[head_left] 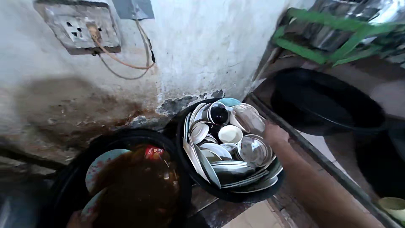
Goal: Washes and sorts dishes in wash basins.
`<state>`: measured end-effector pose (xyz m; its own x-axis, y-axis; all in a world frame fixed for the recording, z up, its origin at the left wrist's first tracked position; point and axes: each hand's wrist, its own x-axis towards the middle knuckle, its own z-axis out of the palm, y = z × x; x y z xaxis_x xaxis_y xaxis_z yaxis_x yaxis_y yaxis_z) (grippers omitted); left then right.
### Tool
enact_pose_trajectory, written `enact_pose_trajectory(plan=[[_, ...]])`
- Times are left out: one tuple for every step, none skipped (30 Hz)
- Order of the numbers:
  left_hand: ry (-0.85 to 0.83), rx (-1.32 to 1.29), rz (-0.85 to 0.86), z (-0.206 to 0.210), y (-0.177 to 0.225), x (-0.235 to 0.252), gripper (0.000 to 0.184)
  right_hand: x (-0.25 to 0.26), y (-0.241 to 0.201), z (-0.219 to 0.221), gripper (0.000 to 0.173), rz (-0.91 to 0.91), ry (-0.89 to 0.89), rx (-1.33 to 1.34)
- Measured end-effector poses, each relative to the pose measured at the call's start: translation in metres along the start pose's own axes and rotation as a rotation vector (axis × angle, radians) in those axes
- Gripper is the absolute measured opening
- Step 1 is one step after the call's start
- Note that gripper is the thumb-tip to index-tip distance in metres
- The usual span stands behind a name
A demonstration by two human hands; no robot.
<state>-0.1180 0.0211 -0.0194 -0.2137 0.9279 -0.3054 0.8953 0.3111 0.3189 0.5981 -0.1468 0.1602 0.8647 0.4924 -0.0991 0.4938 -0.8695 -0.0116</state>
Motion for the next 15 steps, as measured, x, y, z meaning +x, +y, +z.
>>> enact_pose_trajectory(plan=[[0.020, -0.009, 0.012, -0.004, -0.001, -0.003, 0.060, 0.001, 0.002, 0.010, 0.053, -0.032, -0.046, 0.012], [0.057, -0.020, 0.026, -0.009, 0.002, -0.008, 0.059, 0.002, 0.002, 0.018, 0.055, -0.050, -0.061, 0.027], [0.081, -0.027, 0.023, -0.015, 0.008, -0.012, 0.058, 0.003, 0.002, 0.023, 0.060, -0.073, -0.046, 0.055], [0.099, -0.036, 0.019, -0.021, 0.015, -0.017, 0.058, -0.001, -0.002, 0.022, 0.066, -0.108, -0.019, 0.081], [0.120, -0.038, 0.024, -0.028, 0.023, -0.021, 0.057, -0.008, -0.008, 0.017, 0.069, -0.149, 0.034, 0.083], [0.134, -0.020, 0.049, -0.034, 0.030, -0.023, 0.057, -0.020, -0.019, 0.009, 0.071, -0.180, 0.083, 0.124], [0.132, 0.023, 0.069, -0.040, 0.039, -0.024, 0.058, -0.035, -0.033, -0.001, 0.068, -0.229, 0.141, 0.179], [0.107, 0.053, 0.062, -0.046, 0.050, -0.027, 0.058, -0.053, -0.048, -0.010, 0.062, -0.300, 0.198, 0.246], [0.069, 0.066, 0.056, -0.051, 0.064, -0.030, 0.056, -0.076, -0.065, -0.016, 0.055, -0.392, 0.231, 0.320], [0.037, 0.070, 0.069, -0.054, 0.076, -0.030, 0.054, -0.102, -0.083, -0.019, 0.050, -0.493, 0.236, 0.382], [0.000, 0.063, 0.093, -0.055, 0.084, -0.027, 0.052, -0.132, -0.100, -0.016, 0.045, -0.613, 0.219, 0.438], [-0.047, 0.042, 0.115, -0.055, 0.087, -0.021, 0.052, -0.162, -0.117, -0.007, 0.041, -0.732, 0.160, 0.493], [-0.108, 0.010, 0.120, -0.055, 0.086, -0.013, 0.054, -0.191, -0.135, 0.008, 0.039, -0.833, 0.062, 0.541], [-0.169, -0.021, 0.109, -0.056, 0.083, -0.003, 0.056, -0.216, -0.152, 0.026, 0.037, -0.920, -0.065, 0.568], [-0.222, -0.048, 0.075, -0.056, 0.078, 0.007, 0.058, -0.238, -0.171, 0.045, 0.035, -0.968, -0.227, 0.571]])
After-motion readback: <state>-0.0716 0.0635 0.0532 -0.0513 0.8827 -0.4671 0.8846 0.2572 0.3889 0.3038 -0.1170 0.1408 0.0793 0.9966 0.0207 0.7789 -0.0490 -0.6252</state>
